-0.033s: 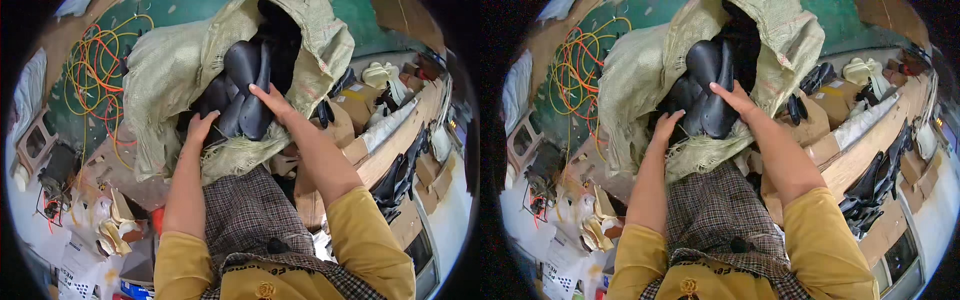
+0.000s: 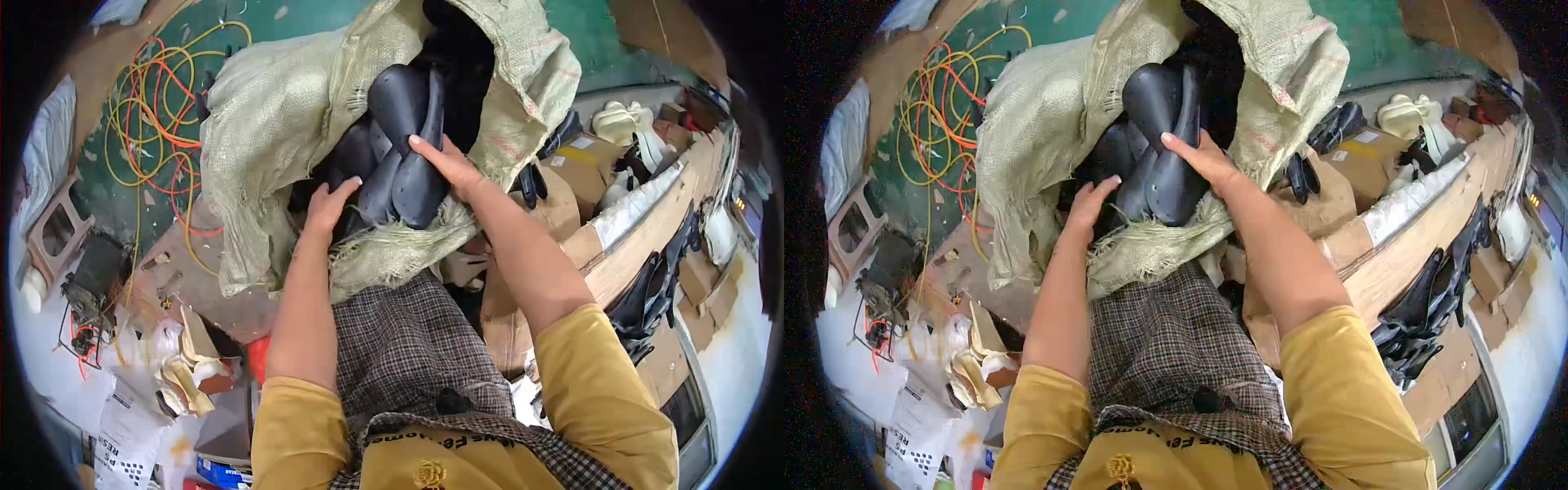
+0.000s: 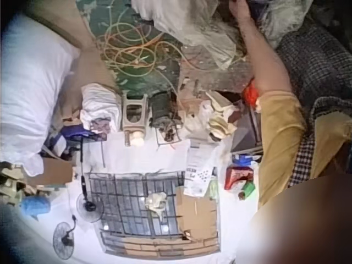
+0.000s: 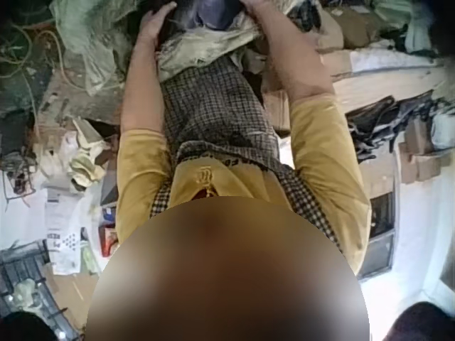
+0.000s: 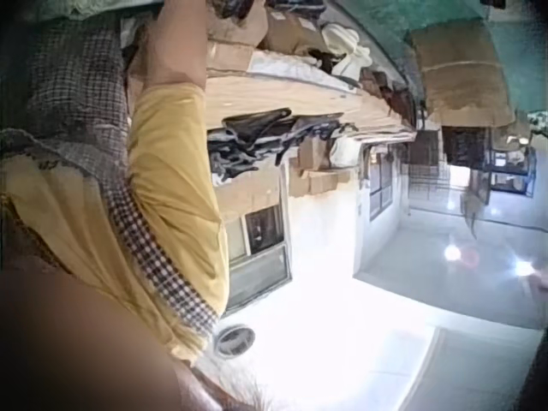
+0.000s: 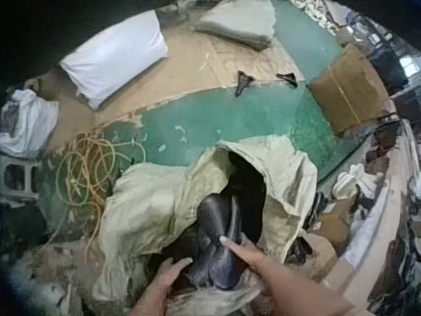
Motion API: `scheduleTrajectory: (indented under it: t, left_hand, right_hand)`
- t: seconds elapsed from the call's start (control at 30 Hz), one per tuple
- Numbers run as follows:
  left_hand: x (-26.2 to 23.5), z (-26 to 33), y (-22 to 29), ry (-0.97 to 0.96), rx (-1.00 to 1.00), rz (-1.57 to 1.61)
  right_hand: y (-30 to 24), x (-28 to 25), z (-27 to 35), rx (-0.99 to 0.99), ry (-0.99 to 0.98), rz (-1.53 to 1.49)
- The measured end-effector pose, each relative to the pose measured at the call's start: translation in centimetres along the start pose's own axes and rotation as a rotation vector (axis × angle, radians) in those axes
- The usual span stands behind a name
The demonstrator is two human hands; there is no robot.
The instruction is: Sorting and moving black bicycle seats between a work table and a large storage sack.
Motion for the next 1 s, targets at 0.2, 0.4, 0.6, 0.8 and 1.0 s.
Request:
scheduleTrajectory:
  t: [0.2,0.4,0.6,0.8,1.0]
  left_hand:
    - [1.5,0.0,1.0,-0.180,-0.043,0.393]
    - [2.7,4.7,7.5,-0.230,0.084,0.507]
    - [0.4,13.7,15.4,-0.113,0.420,0.513]
    - [-4.0,27.1,19.9,-0.133,0.722,0.445]
    - [-3.6,41.6,27.3,-0.342,1.057,0.181]
  right_hand:
    - [0.6,-1.2,0.5,0.100,-0.038,-0.059]
    - [0.2,-0.7,3.5,0.099,-0.134,-0.198]
    - [-0.9,-2.1,6.8,-0.136,-0.092,-0.169]
    - [-10.3,3.5,22.5,-0.579,-0.300,-0.320]
    - [-13.6,2.4,37.1,-1.067,-0.145,-0.345]
Point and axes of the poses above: each hand's wrist, its own z-axis away from the middle knuckle, its own x-axis out of the palm, y = z × x, the point moved 5 cm from there along -z, towards the middle knuckle, and after that the axes turned 9 degrees about -z, right-handed, at the moved point
